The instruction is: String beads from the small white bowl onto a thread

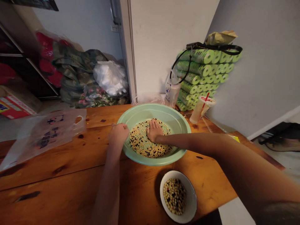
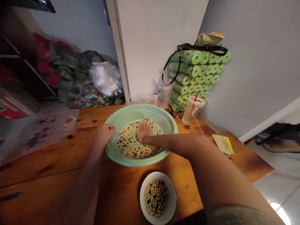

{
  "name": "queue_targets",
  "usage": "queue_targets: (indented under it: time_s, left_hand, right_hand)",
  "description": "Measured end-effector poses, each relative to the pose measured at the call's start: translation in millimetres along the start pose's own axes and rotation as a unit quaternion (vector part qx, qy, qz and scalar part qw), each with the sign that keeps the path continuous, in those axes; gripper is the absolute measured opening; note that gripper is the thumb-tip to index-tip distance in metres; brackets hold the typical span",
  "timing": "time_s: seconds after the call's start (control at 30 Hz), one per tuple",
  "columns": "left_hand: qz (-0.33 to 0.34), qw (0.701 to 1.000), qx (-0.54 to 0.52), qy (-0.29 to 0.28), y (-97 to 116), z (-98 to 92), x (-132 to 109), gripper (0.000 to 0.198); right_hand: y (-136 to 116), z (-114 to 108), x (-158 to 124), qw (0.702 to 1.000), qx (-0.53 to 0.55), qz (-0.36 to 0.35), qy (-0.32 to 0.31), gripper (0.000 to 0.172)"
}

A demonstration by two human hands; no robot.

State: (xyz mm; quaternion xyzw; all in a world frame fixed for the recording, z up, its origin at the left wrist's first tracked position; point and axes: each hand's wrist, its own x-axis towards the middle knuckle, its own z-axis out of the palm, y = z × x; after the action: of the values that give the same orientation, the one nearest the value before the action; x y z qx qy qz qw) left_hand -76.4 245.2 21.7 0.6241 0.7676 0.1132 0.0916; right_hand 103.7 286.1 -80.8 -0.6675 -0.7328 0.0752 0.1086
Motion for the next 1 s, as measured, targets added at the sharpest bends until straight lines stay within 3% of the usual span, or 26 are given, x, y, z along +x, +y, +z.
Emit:
queue_targets:
  time_s: [0.13, 0.37, 0.6, 0.77, 1.0]
  left_hand:
    - [0.002, 1.0, -0.005, 0.003, 0.3, 0.1, -0.7, 0.041]
    - [-0.005, 1.0, -0.003, 0.014, 2.4, -1.5, -3.3, 0.04]
    - [-0.007, 1.0, 0.0, 0.003, 1.5, -0.8, -1.6, 0.037]
    - [-0.008, 1.0, -0.003, -0.002, 1.5, -0.8, -1.5, 0.036]
    - [-0.008, 1.0, -0.006, 0.002, 1.9, -1.2, -1.7, 0.039]
  right_hand:
    - [-15.7, 5.4, -17.3, 1.0, -0.001, 0.004, -0.008, 0.058]
    - [-45.2, 11.0, -20.1, 0.996, 0.013, -0.088, -0.027, 0.056]
    - [-24.5, 6.4, 6.4, 1.0, 0.015, 0.013, 0.011, 0.052]
    - [-4.5, 1.3, 1.3, 0.998, 0.006, 0.066, 0.023, 0.051]
    - [-31.2, 10.8, -7.8, 1.0, 0.008, 0.011, 0.007, 0.054]
